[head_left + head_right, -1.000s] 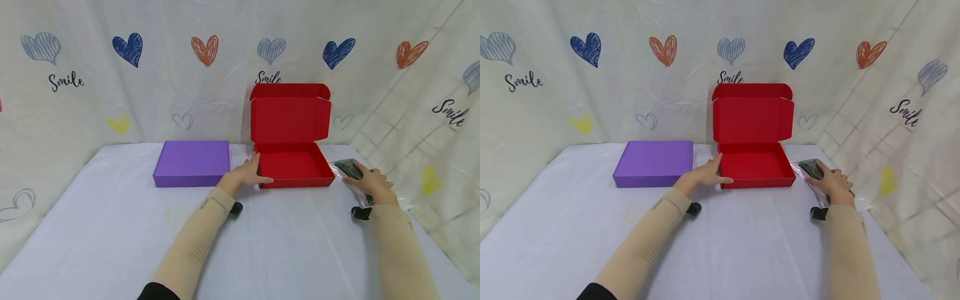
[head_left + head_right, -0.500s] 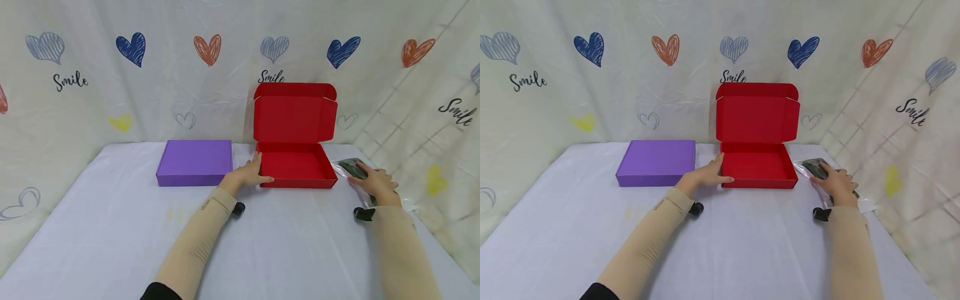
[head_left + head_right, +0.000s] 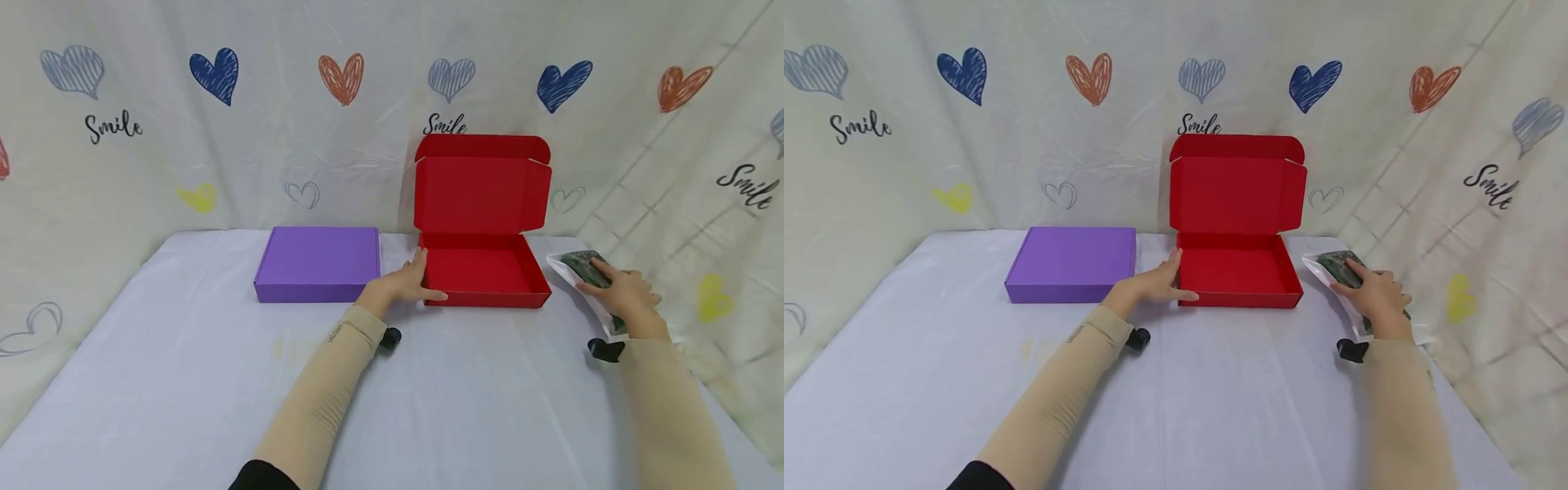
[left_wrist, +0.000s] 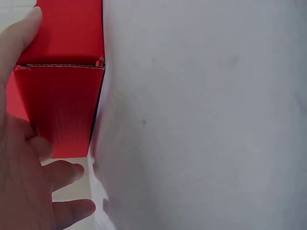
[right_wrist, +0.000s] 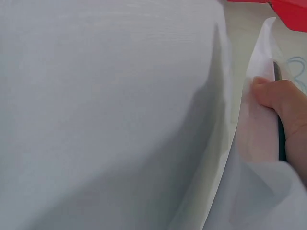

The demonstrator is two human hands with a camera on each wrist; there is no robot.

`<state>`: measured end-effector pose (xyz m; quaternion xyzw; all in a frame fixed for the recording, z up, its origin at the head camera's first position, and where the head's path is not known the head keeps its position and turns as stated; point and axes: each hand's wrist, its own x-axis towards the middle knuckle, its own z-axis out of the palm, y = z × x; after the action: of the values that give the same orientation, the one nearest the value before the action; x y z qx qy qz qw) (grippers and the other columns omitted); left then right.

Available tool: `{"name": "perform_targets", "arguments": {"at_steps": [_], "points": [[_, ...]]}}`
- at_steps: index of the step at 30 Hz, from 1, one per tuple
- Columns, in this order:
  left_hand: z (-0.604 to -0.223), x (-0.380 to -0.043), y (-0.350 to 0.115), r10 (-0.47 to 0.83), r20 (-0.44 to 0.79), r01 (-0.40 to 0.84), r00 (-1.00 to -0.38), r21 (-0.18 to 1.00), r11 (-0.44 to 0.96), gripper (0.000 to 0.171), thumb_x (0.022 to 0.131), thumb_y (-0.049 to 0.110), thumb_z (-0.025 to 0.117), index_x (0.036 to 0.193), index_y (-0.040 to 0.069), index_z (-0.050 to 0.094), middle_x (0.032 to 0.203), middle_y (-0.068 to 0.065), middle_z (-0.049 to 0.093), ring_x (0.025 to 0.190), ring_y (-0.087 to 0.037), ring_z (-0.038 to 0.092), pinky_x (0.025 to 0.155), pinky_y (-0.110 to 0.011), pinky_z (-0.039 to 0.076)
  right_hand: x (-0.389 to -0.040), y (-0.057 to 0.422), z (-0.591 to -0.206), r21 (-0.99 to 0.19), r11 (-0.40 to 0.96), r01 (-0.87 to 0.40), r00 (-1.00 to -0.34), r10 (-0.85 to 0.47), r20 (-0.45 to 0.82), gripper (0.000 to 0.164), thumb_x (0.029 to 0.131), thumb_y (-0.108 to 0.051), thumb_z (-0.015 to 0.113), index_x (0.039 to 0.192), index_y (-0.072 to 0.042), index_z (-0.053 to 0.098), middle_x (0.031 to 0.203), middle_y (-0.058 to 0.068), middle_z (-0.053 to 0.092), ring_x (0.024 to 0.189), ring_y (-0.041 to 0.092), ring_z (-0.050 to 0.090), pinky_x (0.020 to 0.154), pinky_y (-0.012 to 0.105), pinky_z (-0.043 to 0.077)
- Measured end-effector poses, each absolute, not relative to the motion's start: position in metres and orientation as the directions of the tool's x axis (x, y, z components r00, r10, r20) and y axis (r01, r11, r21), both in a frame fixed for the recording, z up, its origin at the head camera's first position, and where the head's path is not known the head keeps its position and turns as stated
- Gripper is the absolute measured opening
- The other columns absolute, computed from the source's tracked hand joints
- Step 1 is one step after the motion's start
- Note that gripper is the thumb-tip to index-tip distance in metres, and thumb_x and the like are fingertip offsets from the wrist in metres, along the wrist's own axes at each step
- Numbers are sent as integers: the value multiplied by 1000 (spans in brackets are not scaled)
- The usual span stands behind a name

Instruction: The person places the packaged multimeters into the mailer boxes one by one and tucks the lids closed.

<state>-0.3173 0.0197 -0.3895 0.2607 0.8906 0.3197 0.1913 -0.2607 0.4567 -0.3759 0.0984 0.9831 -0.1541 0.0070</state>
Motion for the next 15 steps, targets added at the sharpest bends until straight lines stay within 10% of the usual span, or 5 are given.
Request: {"name": "perform_targets", "arguments": {"at_steps": [15], "points": [[-391, -317, 20, 580, -164, 326, -798, 692, 644, 114, 94, 46, 71, 163, 9, -13, 171, -8, -13, 155, -40, 3, 122, -53, 21, -259, 438, -353, -296, 943, 150, -987, 162, 17, 91, 98, -65, 53, 163, -13, 17, 135, 53, 22, 116, 70, 30, 80, 75, 30]]}}
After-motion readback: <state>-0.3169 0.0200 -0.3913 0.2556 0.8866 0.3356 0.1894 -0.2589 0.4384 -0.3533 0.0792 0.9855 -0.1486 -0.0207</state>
